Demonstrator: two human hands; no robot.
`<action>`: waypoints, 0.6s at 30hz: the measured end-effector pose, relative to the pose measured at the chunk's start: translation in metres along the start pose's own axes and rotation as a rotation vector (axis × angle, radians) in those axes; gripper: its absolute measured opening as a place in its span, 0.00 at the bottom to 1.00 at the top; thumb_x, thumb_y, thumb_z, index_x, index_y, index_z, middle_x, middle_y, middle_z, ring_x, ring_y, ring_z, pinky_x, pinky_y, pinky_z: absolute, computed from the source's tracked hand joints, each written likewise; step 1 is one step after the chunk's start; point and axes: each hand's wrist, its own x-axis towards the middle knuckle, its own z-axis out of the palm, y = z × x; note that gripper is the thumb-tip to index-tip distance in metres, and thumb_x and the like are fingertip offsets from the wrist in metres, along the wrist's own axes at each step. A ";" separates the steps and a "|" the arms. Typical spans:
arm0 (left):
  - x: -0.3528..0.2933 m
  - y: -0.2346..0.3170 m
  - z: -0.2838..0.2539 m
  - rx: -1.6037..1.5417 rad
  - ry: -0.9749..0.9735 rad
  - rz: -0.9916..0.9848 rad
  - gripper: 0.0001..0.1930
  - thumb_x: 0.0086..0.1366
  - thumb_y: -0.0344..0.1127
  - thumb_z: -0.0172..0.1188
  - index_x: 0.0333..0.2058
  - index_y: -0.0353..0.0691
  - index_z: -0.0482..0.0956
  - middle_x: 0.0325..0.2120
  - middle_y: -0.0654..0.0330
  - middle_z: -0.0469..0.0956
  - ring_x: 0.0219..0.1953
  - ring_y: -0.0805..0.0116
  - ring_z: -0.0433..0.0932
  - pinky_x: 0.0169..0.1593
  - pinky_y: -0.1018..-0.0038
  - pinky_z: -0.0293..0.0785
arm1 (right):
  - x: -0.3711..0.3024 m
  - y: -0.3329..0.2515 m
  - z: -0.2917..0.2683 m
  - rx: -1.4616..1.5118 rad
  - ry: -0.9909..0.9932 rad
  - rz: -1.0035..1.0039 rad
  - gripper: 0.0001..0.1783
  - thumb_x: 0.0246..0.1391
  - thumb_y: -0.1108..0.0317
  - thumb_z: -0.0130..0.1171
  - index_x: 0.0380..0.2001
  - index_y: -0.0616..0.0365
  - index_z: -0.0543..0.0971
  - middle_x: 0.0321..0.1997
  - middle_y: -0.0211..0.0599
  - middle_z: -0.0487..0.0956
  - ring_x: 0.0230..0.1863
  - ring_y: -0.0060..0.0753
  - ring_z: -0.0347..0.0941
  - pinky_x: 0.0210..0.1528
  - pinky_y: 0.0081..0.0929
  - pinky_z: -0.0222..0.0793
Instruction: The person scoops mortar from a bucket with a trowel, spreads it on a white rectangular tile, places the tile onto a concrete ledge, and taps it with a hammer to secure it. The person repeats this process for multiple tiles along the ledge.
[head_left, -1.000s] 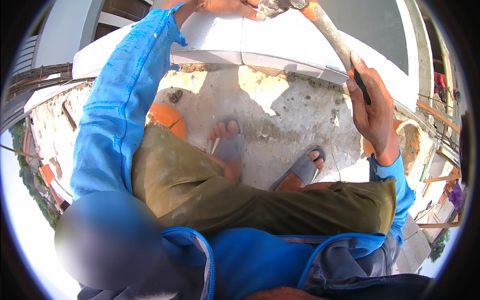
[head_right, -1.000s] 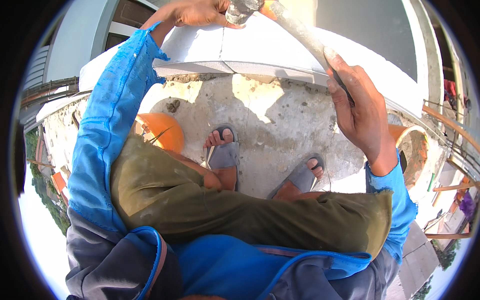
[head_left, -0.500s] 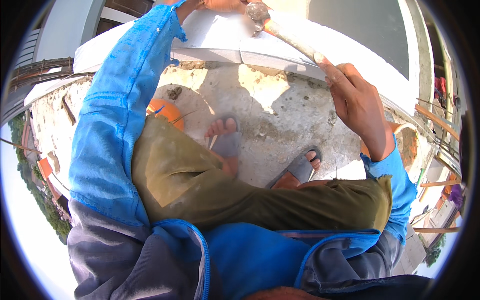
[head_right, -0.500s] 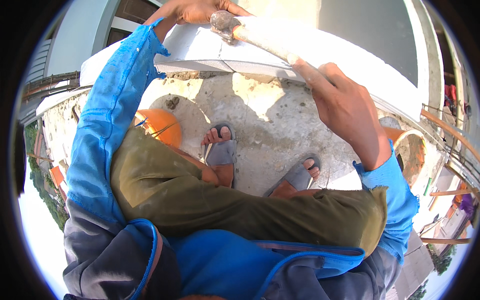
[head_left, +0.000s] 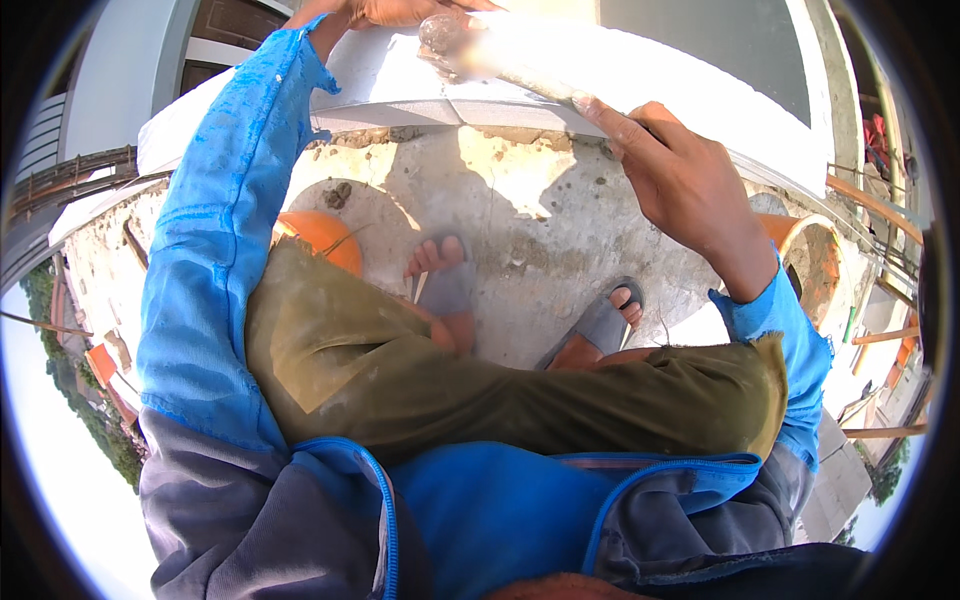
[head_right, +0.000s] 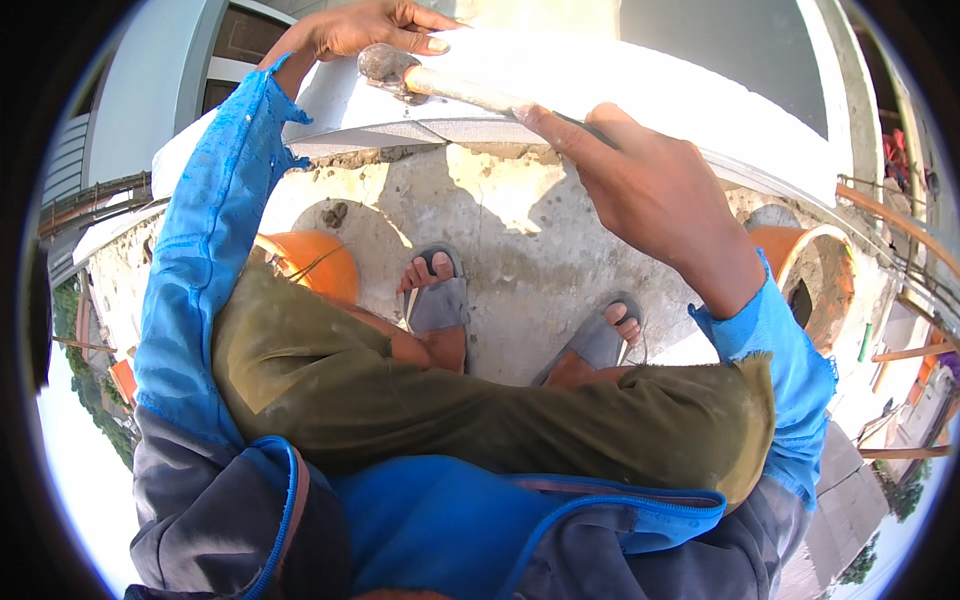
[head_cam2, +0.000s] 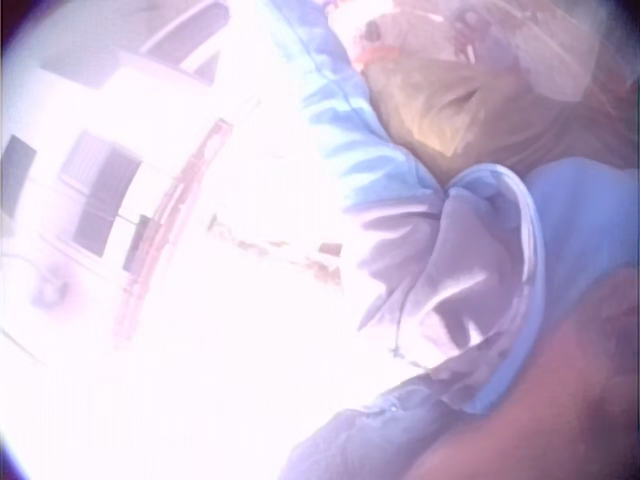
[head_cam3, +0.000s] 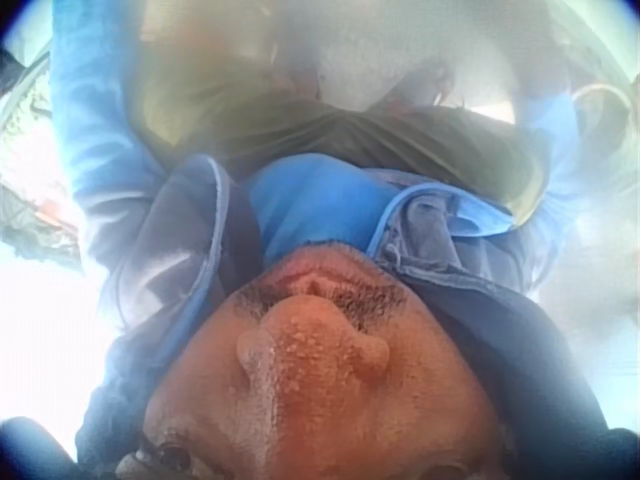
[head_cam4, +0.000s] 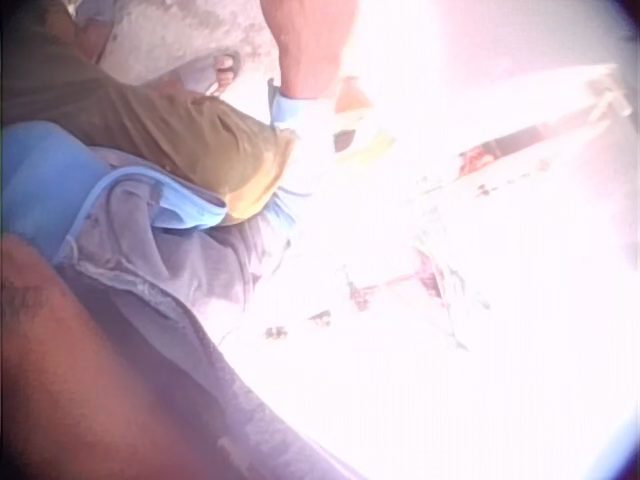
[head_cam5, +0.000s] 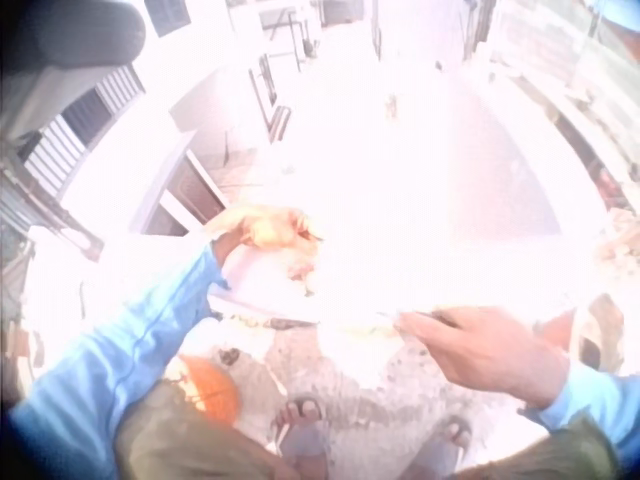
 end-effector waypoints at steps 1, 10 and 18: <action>0.002 -0.001 0.000 -0.013 -0.005 0.009 0.29 0.66 0.43 0.75 0.65 0.46 0.83 0.54 0.58 0.88 0.50 0.69 0.89 0.56 0.72 0.87 | 0.001 0.000 -0.002 -0.010 -0.023 0.013 0.33 0.63 0.72 0.63 0.70 0.34 0.76 0.37 0.35 0.75 0.30 0.45 0.77 0.31 0.40 0.76; 0.020 -0.041 -0.021 -0.076 0.027 -0.259 0.28 0.67 0.42 0.74 0.65 0.45 0.82 0.54 0.58 0.88 0.49 0.70 0.89 0.55 0.74 0.87 | -0.008 0.002 -0.004 -0.011 0.050 0.020 0.31 0.63 0.73 0.61 0.68 0.36 0.79 0.37 0.34 0.77 0.30 0.45 0.79 0.31 0.42 0.77; 0.019 -0.035 -0.020 -0.008 0.018 -0.185 0.26 0.67 0.41 0.73 0.63 0.48 0.84 0.55 0.62 0.88 0.50 0.71 0.87 0.60 0.72 0.84 | -0.049 0.017 0.010 0.069 0.155 0.037 0.34 0.61 0.72 0.65 0.70 0.37 0.78 0.38 0.31 0.79 0.30 0.40 0.79 0.27 0.38 0.75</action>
